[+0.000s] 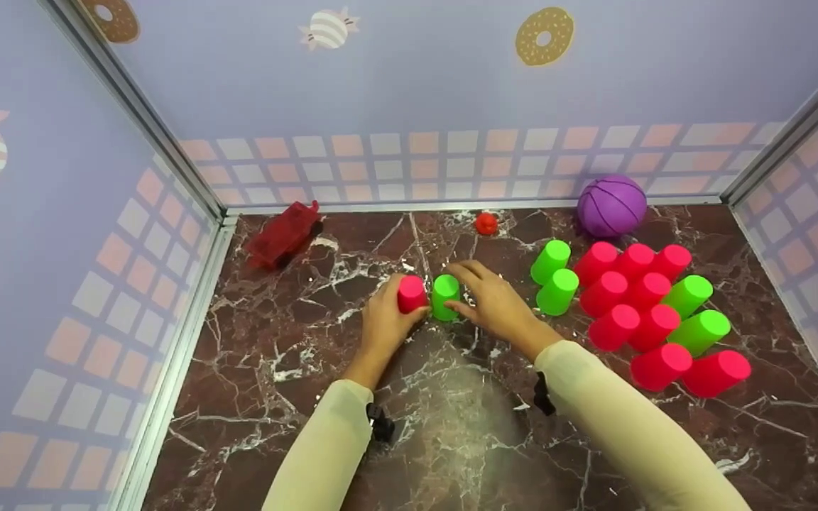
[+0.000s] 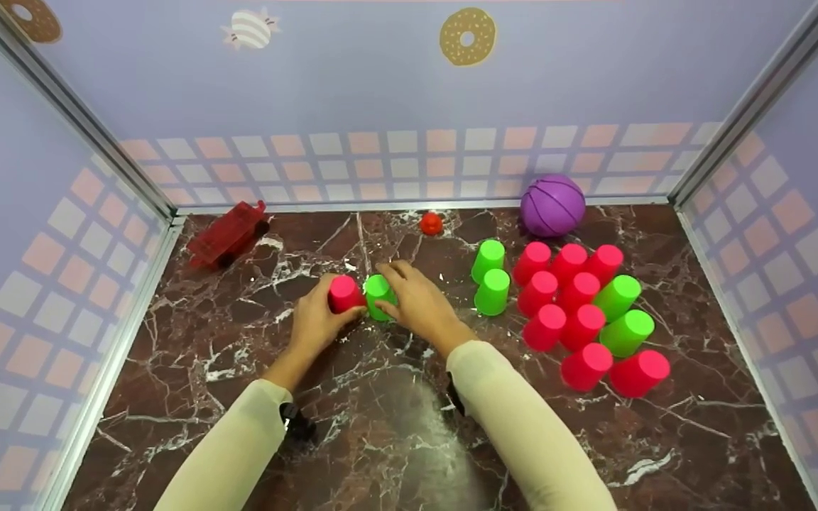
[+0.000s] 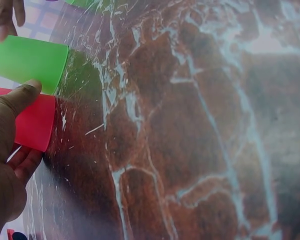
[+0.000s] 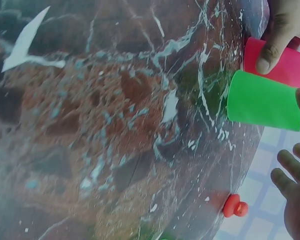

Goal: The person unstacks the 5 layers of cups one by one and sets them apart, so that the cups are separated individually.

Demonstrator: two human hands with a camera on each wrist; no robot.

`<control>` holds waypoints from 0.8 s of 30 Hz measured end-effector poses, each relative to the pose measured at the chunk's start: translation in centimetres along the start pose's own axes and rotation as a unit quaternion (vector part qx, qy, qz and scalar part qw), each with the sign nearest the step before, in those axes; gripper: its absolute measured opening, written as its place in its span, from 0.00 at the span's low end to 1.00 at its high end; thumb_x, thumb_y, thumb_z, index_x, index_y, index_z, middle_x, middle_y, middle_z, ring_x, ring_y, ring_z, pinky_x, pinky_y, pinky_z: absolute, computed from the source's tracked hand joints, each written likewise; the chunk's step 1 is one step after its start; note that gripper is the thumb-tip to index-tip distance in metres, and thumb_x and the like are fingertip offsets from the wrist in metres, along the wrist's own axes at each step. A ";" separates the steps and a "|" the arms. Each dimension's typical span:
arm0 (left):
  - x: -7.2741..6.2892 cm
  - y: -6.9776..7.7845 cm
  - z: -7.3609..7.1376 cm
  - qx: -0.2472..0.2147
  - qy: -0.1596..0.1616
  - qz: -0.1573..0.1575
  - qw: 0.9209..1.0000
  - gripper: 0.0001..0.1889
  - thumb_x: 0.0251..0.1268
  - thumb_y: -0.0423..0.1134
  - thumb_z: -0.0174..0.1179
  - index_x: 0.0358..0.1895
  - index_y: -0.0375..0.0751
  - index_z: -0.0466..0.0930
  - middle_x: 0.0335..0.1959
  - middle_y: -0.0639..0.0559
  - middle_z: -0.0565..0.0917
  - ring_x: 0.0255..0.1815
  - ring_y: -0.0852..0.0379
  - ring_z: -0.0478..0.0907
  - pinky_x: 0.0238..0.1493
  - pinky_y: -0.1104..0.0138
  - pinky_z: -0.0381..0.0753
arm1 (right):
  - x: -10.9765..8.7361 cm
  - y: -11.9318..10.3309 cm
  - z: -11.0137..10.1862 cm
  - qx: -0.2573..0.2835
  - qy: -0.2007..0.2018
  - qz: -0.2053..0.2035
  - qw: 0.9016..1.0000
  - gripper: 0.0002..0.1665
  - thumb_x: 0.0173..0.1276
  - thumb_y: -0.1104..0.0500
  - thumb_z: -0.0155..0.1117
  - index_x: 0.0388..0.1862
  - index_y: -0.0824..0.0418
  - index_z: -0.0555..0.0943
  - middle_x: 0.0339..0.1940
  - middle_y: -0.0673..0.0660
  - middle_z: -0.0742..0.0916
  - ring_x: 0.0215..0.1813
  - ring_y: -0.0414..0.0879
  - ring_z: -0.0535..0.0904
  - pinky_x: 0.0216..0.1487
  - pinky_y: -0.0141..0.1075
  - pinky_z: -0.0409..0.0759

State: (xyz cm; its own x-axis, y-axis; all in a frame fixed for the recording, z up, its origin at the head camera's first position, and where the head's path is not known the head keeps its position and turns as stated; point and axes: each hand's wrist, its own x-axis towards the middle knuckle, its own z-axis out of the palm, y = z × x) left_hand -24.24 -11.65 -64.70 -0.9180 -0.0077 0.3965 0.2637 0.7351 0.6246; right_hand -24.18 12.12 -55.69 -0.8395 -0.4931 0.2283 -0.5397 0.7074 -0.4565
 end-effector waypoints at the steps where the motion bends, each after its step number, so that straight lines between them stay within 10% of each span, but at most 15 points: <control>1: 0.0 0.1 -0.1 -0.002 -0.001 -0.001 1.000 0.36 0.50 0.51 0.88 0.62 0.51 0.80 0.50 0.43 0.93 0.49 0.38 0.93 0.48 0.41 0.89 | 0.1 -0.1 0.2 -0.001 -0.001 0.000 1.000 0.40 0.75 0.48 0.77 0.80 0.58 0.75 0.71 0.63 0.84 0.67 0.65 0.87 0.70 0.61 0.85; 8: 0.2 2.8 -2.2 0.006 -0.035 -0.025 0.999 0.35 0.51 0.45 0.88 0.62 0.45 0.81 0.52 0.39 0.92 0.53 0.35 0.92 0.53 0.39 0.88 | 0.6 -0.5 1.4 -0.040 -0.001 -0.020 0.999 0.37 0.75 0.51 0.77 0.78 0.64 0.78 0.65 0.64 0.87 0.59 0.63 0.90 0.62 0.57 0.89; 24: 0.3 3.1 -2.3 0.008 -0.057 -0.040 0.998 0.34 0.55 0.46 0.86 0.63 0.44 0.80 0.53 0.39 0.92 0.54 0.35 0.91 0.57 0.40 0.88 | 0.5 -0.6 1.8 -0.027 0.016 -0.012 0.999 0.37 0.74 0.53 0.78 0.77 0.65 0.80 0.61 0.65 0.88 0.54 0.62 0.91 0.60 0.54 0.91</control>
State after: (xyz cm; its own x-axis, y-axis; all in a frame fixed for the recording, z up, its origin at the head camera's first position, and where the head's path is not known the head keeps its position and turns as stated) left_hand -23.01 -10.98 -61.08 -0.9635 0.0098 0.2674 0.1853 0.7453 0.6405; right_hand -24.16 10.49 -56.83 -0.8271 -0.4951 0.2661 -0.5620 0.7219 -0.4038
